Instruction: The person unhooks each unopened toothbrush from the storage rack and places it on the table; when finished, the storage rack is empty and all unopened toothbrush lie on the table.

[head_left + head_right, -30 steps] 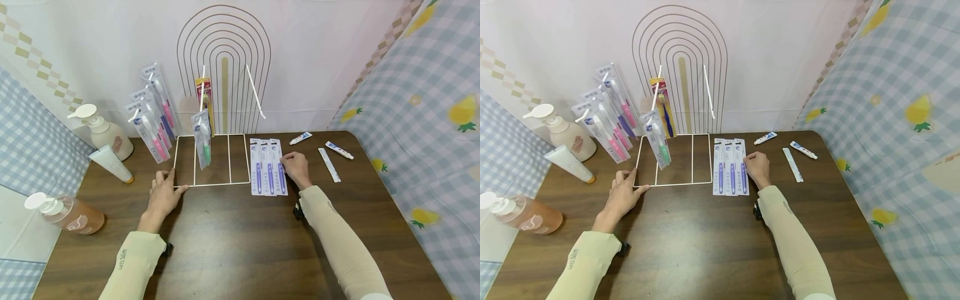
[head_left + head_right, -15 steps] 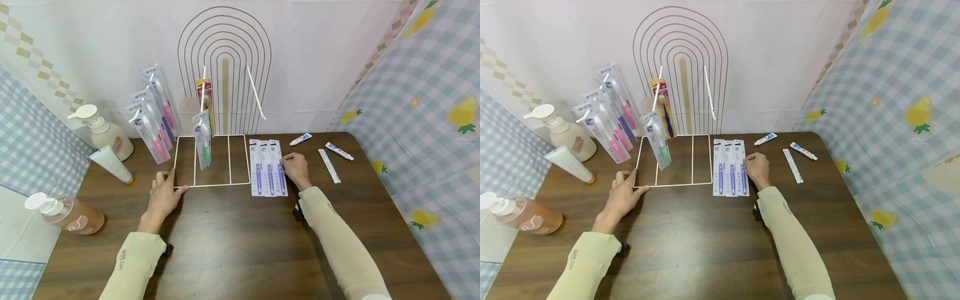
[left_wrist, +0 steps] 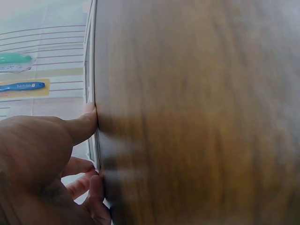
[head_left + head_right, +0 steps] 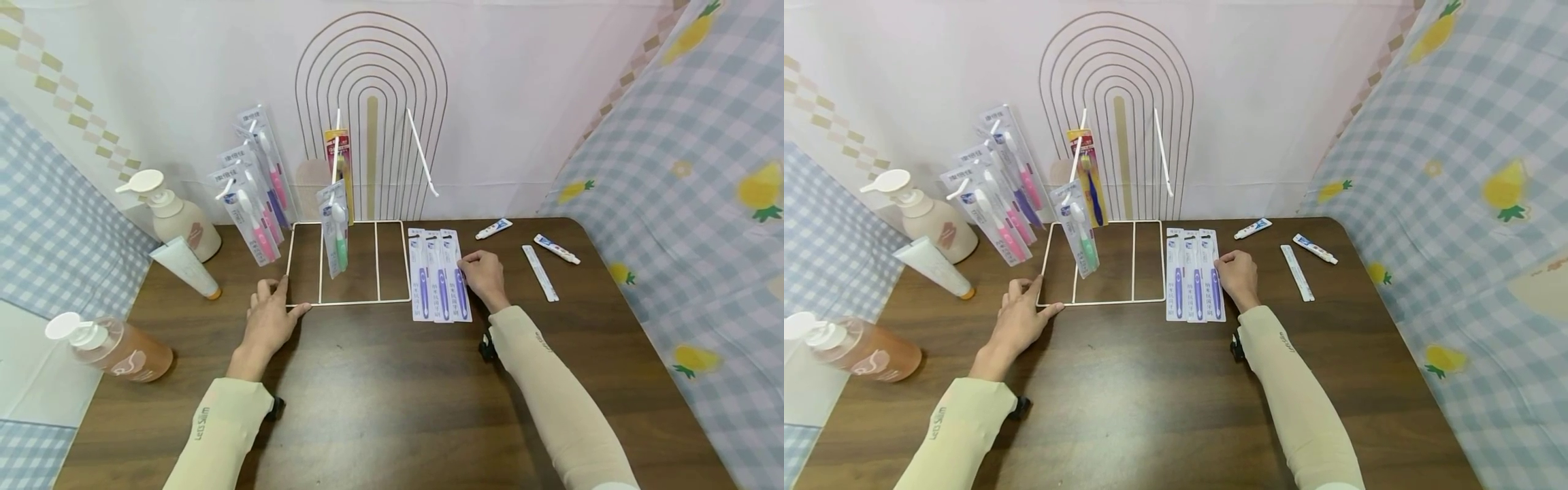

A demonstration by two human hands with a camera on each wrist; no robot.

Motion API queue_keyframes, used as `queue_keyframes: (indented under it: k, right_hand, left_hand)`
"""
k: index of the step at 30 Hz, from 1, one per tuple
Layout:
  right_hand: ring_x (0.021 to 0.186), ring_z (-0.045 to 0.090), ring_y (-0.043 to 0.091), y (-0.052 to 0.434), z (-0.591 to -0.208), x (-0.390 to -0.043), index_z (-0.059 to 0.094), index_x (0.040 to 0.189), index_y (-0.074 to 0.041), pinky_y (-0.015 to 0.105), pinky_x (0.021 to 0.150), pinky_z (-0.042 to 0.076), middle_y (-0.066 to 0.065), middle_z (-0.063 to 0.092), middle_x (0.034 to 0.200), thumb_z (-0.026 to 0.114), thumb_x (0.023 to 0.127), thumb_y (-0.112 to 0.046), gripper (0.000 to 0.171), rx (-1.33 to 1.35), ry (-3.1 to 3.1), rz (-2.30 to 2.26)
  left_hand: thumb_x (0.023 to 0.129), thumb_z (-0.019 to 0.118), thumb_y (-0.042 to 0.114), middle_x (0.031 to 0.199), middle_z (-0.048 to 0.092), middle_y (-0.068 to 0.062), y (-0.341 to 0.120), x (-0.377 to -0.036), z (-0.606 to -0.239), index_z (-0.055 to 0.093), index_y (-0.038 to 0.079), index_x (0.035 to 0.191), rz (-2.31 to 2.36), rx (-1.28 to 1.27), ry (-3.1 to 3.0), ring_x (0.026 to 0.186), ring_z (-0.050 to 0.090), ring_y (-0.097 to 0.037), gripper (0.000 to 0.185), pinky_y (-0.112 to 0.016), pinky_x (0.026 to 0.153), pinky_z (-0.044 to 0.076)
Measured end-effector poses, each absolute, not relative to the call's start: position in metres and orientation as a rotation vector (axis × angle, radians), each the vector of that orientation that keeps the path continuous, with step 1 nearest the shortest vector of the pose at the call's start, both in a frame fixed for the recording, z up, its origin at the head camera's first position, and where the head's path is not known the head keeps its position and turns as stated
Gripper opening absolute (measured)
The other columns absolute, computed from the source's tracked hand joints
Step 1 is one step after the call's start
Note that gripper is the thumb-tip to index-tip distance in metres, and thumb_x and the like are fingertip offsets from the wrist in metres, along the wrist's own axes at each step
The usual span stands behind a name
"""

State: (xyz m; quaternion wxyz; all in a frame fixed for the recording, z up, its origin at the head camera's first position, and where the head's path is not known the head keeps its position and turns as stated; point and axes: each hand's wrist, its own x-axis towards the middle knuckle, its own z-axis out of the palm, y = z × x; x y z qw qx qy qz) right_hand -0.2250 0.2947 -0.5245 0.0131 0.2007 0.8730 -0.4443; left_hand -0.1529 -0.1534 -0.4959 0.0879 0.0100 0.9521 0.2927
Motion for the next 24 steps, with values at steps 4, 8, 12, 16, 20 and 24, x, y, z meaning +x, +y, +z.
queue_keyframes:
  k: [4,8,12,16,20,24]
  right_hand:
    - [0.077,0.069,0.016,0.277,-0.498,-0.212,0.078,0.124,0.005,0.029,0.070,0.055,0.013,0.081,0.100,0.068,0.112,-0.020,0.029,0.607,2.750,-1.416]
    - [0.074,0.068,0.016,0.272,-0.502,-0.225,0.080,0.123,0.002,0.030,0.066,0.053,0.011,0.079,0.096,0.072,0.110,-0.020,0.027,0.515,2.780,-1.484]
    - [0.066,0.066,0.014,0.258,-0.497,-0.236,0.081,0.123,-0.001,0.027,0.062,0.050,0.007,0.076,0.092,0.075,0.110,-0.020,0.024,0.338,2.748,-1.586]
    - [0.064,0.064,0.010,0.229,-0.469,-0.230,0.080,0.128,0.003,0.020,0.061,0.048,0.011,0.075,0.099,0.075,0.111,-0.016,0.026,0.131,2.759,-1.630]
    - [0.064,0.063,0.008,0.195,-0.433,-0.220,0.077,0.132,0.009,0.016,0.060,0.048,0.018,0.075,0.105,0.073,0.110,-0.007,0.028,-0.055,2.756,-1.655]
    - [0.072,0.069,0.017,0.171,-0.411,-0.214,0.076,0.138,0.006,0.017,0.061,0.049,0.016,0.075,0.112,0.076,0.109,-0.009,0.033,-0.217,2.619,-1.759]
  left_hand:
    - [0.116,0.069,0.037,0.170,0.029,-0.033,-0.154,-0.153,-0.495,0.027,-0.008,0.178,0.849,0.033,2.822,0.144,0.041,-0.060,0.086,-0.075,0.117,0.041]
    - [0.117,0.067,0.038,0.170,0.029,-0.032,-0.153,-0.154,-0.494,0.027,-0.007,0.178,0.841,0.027,2.814,0.145,0.041,-0.059,0.086,-0.074,0.117,0.041]
    - [0.116,0.068,0.038,0.170,0.030,-0.032,-0.152,-0.154,-0.493,0.028,-0.007,0.178,0.844,0.024,2.810,0.145,0.041,-0.059,0.086,-0.074,0.118,0.041]
    - [0.116,0.068,0.037,0.170,0.029,-0.032,-0.152,-0.154,-0.493,0.027,-0.007,0.178,0.848,0.021,2.811,0.146,0.041,-0.060,0.087,-0.075,0.118,0.040]
    - [0.116,0.068,0.037,0.171,0.029,-0.032,-0.152,-0.154,-0.493,0.027,-0.007,0.178,0.847,0.018,2.813,0.146,0.041,-0.060,0.087,-0.074,0.117,0.041]
    - [0.116,0.069,0.037,0.170,0.029,-0.032,-0.152,-0.153,-0.493,0.027,-0.007,0.178,0.848,0.019,2.814,0.146,0.041,-0.059,0.087,-0.074,0.117,0.041]
